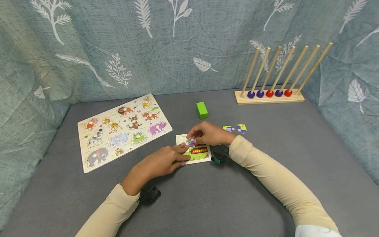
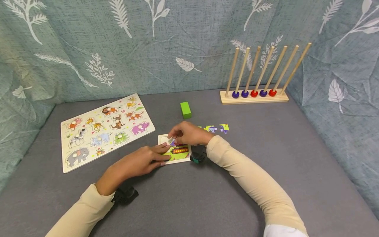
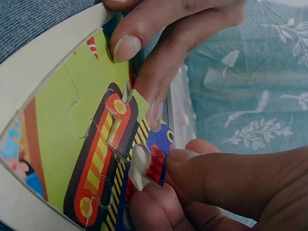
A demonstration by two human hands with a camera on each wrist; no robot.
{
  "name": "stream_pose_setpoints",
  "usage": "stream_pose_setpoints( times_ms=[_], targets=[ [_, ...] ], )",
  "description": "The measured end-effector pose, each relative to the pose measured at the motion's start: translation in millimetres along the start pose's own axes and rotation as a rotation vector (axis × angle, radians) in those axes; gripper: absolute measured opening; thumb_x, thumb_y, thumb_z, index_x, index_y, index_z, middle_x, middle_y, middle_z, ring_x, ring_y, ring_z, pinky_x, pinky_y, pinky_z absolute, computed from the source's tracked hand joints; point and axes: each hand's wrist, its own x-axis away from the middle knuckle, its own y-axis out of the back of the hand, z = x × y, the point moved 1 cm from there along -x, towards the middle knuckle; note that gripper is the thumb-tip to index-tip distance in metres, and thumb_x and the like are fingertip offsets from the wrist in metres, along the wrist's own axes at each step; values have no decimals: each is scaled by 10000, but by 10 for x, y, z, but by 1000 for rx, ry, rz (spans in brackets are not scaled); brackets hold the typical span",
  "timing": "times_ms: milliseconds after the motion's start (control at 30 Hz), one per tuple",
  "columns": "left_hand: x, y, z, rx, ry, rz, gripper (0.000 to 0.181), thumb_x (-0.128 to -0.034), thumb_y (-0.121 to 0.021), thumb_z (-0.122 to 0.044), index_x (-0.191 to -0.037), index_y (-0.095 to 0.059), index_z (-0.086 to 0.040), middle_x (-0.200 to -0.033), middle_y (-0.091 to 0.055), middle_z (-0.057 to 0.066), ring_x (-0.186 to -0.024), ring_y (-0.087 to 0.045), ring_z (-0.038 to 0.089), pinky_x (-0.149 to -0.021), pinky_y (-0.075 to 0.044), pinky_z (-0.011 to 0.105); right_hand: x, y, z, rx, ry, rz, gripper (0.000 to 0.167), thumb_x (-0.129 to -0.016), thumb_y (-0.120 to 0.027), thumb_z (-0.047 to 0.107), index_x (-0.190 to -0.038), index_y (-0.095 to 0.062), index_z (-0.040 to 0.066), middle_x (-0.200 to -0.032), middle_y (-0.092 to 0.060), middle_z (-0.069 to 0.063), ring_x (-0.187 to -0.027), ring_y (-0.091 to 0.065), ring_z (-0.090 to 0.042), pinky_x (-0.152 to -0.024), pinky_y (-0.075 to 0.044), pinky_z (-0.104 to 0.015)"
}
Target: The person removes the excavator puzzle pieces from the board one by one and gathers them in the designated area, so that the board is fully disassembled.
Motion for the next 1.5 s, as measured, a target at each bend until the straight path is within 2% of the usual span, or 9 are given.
stream_pose_setpoints(
  times_ms=[333, 533, 867, 1133, 1267, 1367, 1500],
  targets=[
    [2, 0, -19, -7, 4, 1, 300, -938, -664, -122, -1226, -684, -41, -1394, -499, 194, -1314, -447, 322, -1014, -414, 480, 34, 19, -11, -172, 22, 36, 163, -911, -623, -45, -1052, -704, -42, -917, -683, -49, -813, -616, -128, -731, -513, -267],
    [-4, -17, -20, -4, 4, -14, 293, -939, -662, -117, -1218, -687, -33, -1377, -513, 202, -1306, -458, 321, -1011, -417, 478, 28, -3, -20, -189, 25, 95, 202, -906, -625, -43, -1097, -693, -46, -896, -683, -33, -806, -603, -112, -724, -501, -257],
    [-5, -19, -10, 25, 25, -19, 291, -943, -659, -131, -1216, -690, -36, -1382, -515, 183, -1311, -455, 309, -1019, -409, 479, 70, 54, -50, -206, 5, 42, 235, -931, -589, -46, -1149, -676, -55, -925, -678, -67, -775, -609, -136, -695, -517, -285],
    [-20, -1, 54, 95, 30, -90, 267, -948, -646, -107, -1191, -692, -7, -1328, -577, 155, -1289, -486, 286, -1021, -413, 457, 150, 152, -64, -207, -41, 3, 256, -942, -591, -16, -1185, -661, -57, -940, -689, -65, -791, -615, -145, -692, -515, -315],
    [-42, -20, 60, 80, -4, -128, 244, -945, -646, -95, -1164, -703, -3, -1317, -589, 157, -1272, -506, 289, -1008, -428, 447, 187, 191, -91, -220, -44, -11, 220, -938, -586, -31, -1136, -671, -76, -914, -694, -78, -753, -641, -175, -675, -539, -345],
    [-57, -46, 54, 92, -19, -121, 244, -940, -654, -94, -1161, -705, -6, -1334, -576, 160, -1284, -494, 287, -1012, -425, 442, 218, 213, -126, -214, -49, -19, 205, -935, -576, -35, -1104, -688, -69, -911, -701, -89, -721, -646, -194, -641, -544, -352],
    [-64, -77, 54, 107, -20, -85, 269, -928, -675, -103, -1183, -700, -21, -1380, -535, 157, -1319, -453, 282, -1030, -409, 434, 254, 239, -177, -173, -51, -39, 201, -945, -572, -16, -1091, -708, -45, -969, -711, -92, -760, -652, -174, -669, -541, -334]
  ],
)
